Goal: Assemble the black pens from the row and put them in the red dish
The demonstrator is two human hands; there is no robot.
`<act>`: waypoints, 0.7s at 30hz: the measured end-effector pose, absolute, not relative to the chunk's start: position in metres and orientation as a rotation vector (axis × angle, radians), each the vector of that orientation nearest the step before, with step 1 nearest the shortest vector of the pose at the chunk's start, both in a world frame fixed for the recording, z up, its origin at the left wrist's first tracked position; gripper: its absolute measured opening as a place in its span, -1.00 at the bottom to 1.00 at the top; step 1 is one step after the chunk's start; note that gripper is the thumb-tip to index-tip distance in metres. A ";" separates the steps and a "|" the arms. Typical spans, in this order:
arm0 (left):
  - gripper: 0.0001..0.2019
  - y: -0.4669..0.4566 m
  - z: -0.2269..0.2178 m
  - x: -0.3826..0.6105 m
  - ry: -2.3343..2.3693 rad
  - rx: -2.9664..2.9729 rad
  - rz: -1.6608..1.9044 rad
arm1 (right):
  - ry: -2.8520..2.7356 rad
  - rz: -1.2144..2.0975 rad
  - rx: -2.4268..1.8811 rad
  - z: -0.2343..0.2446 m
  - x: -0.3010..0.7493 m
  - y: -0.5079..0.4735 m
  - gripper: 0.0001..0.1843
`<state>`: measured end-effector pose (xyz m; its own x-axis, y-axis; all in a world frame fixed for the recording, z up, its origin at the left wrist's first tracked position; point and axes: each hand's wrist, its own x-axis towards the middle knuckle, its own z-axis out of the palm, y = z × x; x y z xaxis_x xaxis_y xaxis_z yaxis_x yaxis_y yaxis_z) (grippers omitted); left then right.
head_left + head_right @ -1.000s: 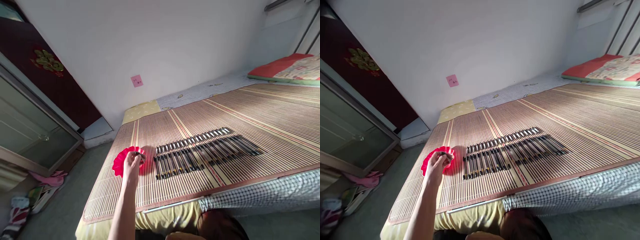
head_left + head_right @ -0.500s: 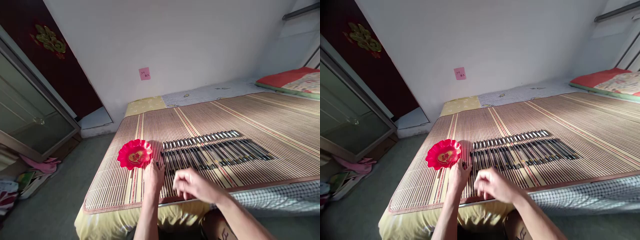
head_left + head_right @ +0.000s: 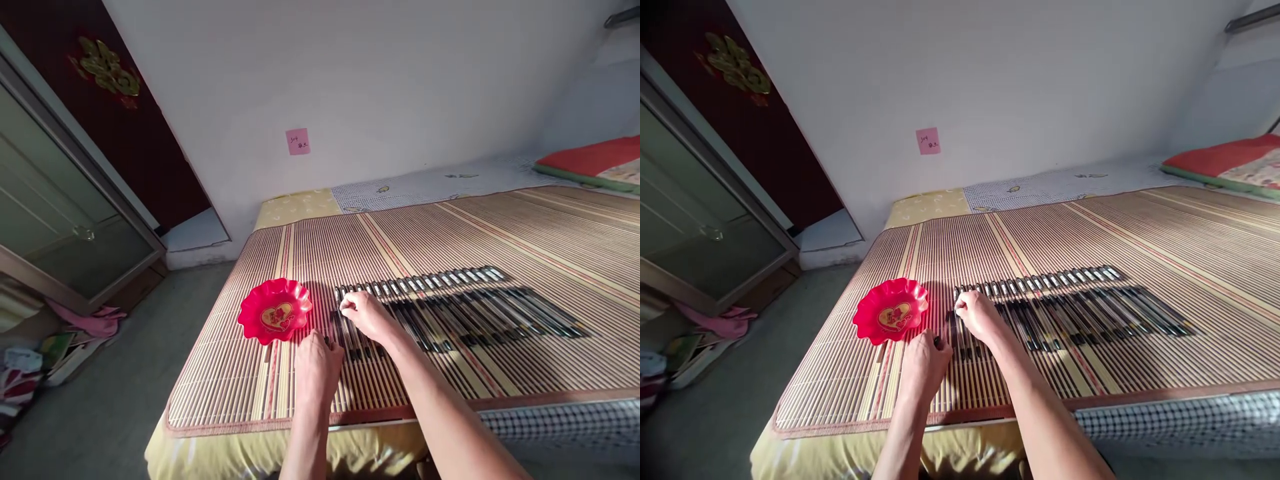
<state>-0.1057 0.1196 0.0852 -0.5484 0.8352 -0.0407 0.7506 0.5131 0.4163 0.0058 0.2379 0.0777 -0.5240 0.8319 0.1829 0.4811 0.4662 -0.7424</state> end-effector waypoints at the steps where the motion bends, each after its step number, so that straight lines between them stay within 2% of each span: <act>1: -0.91 0.117 0.088 -0.107 2.518 1.332 0.535 | -2.212 0.859 -1.099 0.076 0.005 0.237 -0.77; 3: -0.93 0.112 0.096 -0.112 2.482 1.314 0.611 | -2.262 0.833 -1.092 0.072 0.003 0.235 -0.74; 7: -0.77 0.101 0.110 -0.131 2.340 1.272 0.949 | -2.297 0.811 -1.054 0.060 -0.001 0.233 -0.71; 10: -0.79 0.095 0.112 -0.144 2.215 1.225 1.122 | -2.317 0.837 -1.042 0.053 -0.006 0.232 -0.71; 16: -0.81 0.095 0.105 -0.151 2.050 1.213 1.295 | -2.294 0.879 -1.012 0.054 -0.008 0.233 -0.81; 21: -0.85 0.094 0.103 -0.152 1.972 1.177 1.315 | -2.300 0.817 -1.161 0.053 -0.009 0.229 -0.73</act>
